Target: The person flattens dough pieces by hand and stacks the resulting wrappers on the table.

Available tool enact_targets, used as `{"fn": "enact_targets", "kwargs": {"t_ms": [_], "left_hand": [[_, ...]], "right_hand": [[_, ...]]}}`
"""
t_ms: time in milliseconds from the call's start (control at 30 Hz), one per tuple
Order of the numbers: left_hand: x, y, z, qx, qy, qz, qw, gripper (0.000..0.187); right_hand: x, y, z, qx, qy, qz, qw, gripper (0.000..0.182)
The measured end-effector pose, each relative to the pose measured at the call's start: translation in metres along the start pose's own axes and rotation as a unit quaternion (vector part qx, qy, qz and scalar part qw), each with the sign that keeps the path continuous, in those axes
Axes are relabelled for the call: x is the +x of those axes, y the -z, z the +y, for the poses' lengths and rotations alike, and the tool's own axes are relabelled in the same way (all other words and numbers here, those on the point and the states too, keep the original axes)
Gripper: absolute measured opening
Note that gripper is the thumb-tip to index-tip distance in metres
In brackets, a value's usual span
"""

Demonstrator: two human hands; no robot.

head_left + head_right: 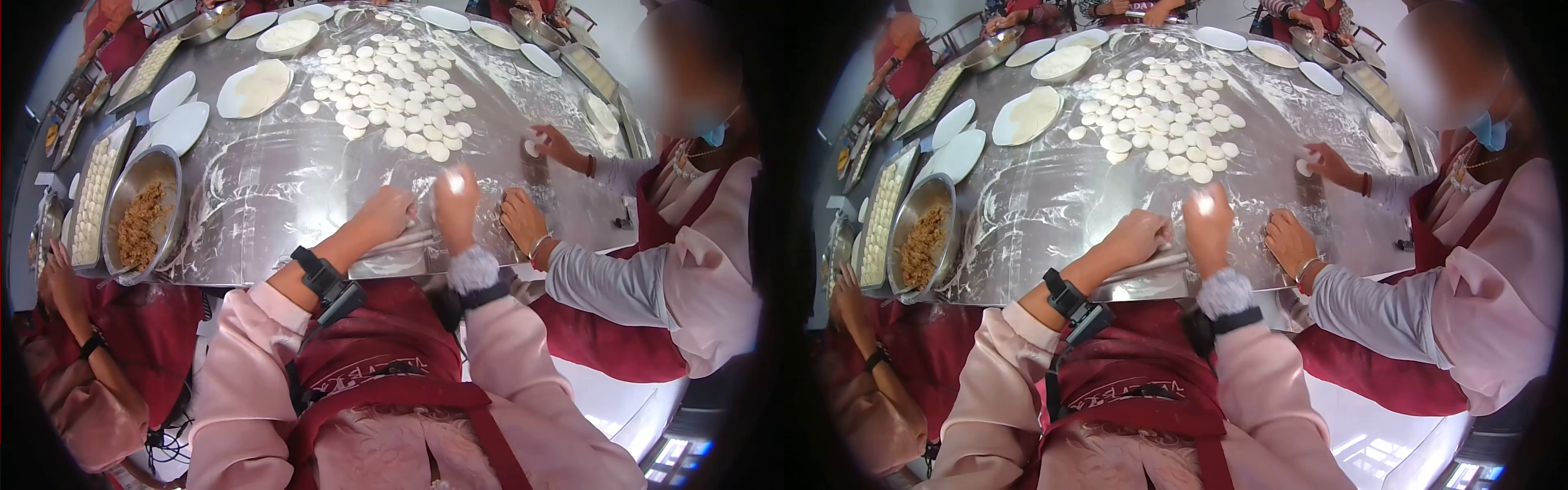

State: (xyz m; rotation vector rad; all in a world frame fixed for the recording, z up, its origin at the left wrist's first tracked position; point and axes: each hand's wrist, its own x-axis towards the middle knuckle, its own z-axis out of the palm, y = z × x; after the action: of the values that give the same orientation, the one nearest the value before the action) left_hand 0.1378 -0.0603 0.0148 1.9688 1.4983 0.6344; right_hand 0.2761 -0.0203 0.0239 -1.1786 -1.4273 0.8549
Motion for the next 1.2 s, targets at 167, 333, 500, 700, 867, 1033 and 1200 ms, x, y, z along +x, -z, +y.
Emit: {"fn": "enact_targets", "kwargs": {"t_ms": [167, 333, 500, 700, 867, 1033, 1200], "left_hand": [[-0.002, -0.004, -0.008, 0.055, 0.023, 0.045, 0.997, 0.007], [-0.023, 0.000, 0.002, 0.012, 0.083, 0.012, 0.996, 0.009], [0.002, -0.012, 0.003, 0.025, 0.094, 0.165, 0.982, 0.013], [-0.020, 0.003, -0.008, 0.026, 0.042, 0.038, 0.998, 0.015], [-0.013, -0.008, 0.001, 0.036, 0.064, 0.093, 0.993, 0.013], [-0.003, -0.008, -0.003, 0.047, 0.076, 0.100, 0.991, 0.013], [-0.021, -0.003, -0.014, -0.030, 0.055, 0.049, 0.997, 0.013]], "right_hand": [[0.002, -0.004, 0.016, -0.042, 0.059, 0.009, 0.997, 0.017], [-0.041, 0.023, 0.003, 0.009, 0.027, 0.053, 0.998, 0.015], [0.019, -0.030, -0.003, -0.053, 0.119, 0.046, 0.990, 0.017], [-0.029, 0.020, 0.020, -0.026, 0.001, 0.030, 0.999, 0.017], [0.001, -0.008, 0.001, -0.040, 0.060, 0.031, 0.997, 0.016], [0.006, -0.017, 0.001, -0.039, 0.117, 0.051, 0.991, 0.015], [-0.035, 0.021, 0.013, -0.042, 0.076, 0.063, 0.994, 0.017]]}}
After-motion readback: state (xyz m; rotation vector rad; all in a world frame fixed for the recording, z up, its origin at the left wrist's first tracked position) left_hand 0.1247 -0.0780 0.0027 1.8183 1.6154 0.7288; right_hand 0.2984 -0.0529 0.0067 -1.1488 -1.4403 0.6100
